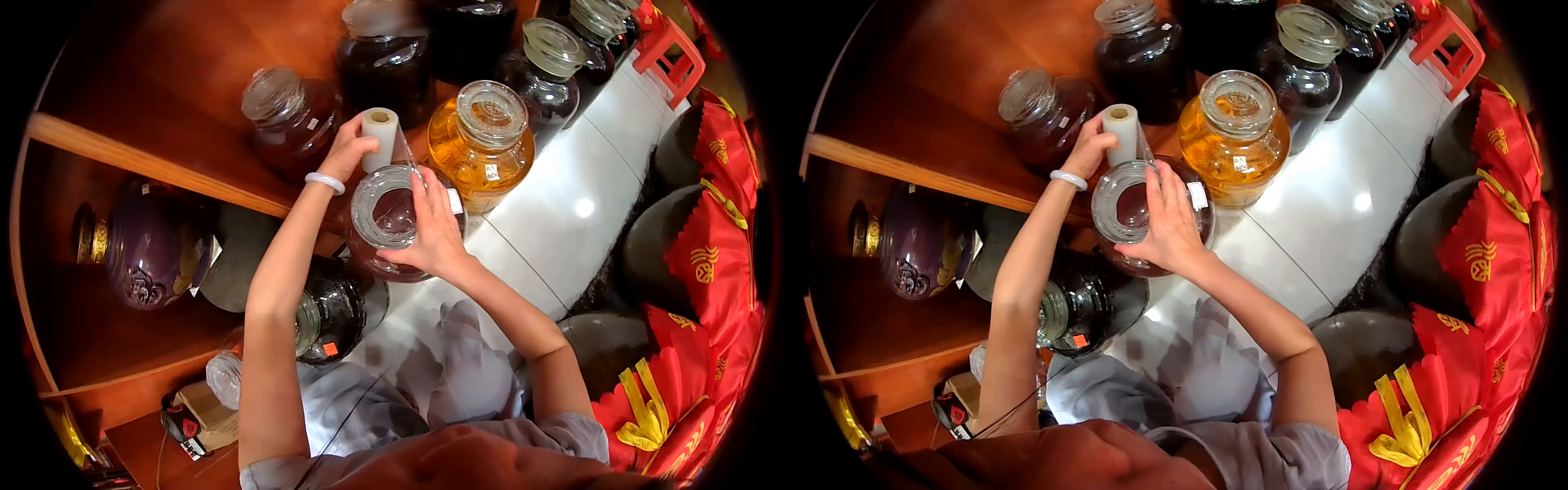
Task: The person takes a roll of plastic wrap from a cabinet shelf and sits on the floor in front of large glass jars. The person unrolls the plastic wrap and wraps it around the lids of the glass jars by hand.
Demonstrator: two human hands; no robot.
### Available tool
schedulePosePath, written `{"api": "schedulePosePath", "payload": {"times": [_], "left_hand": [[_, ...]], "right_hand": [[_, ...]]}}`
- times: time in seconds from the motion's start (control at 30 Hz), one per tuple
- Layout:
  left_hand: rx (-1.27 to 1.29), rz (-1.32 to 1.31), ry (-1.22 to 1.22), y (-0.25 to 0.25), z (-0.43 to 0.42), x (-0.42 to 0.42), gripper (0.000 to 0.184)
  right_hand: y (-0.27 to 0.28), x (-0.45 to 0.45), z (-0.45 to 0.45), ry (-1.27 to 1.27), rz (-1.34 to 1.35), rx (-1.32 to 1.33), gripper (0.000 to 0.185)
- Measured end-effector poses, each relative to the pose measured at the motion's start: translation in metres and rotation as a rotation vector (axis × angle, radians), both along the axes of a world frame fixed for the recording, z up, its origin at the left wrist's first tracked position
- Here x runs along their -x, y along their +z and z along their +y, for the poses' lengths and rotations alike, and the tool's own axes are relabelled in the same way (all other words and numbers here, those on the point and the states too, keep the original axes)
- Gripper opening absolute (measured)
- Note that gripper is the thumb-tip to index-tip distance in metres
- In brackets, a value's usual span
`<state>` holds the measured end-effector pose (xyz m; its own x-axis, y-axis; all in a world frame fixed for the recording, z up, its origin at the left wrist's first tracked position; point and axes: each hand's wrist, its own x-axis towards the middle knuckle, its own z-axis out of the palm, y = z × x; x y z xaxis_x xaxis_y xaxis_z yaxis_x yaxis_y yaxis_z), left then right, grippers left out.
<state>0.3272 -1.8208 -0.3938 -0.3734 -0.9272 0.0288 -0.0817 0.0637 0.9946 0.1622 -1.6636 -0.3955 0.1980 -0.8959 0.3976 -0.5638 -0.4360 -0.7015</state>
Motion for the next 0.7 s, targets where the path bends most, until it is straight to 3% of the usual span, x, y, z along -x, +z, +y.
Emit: {"api": "schedulePosePath", "payload": {"times": [0.5,0.6,0.7], "left_hand": [[0.080,-0.017,0.179,-0.004,0.019,-0.019,0.040],[0.005,-0.019,0.146,0.003,0.026,-0.031,0.037],[0.092,-0.052,0.115,0.004,0.037,-0.044,0.038]], "right_hand": [[0.001,-0.003,0.001,-0.038,0.017,0.016,0.115],[0.004,-0.003,0.002,-0.056,0.012,-0.018,0.116],[0.006,-0.001,0.002,-0.032,0.016,-0.035,0.114]]}}
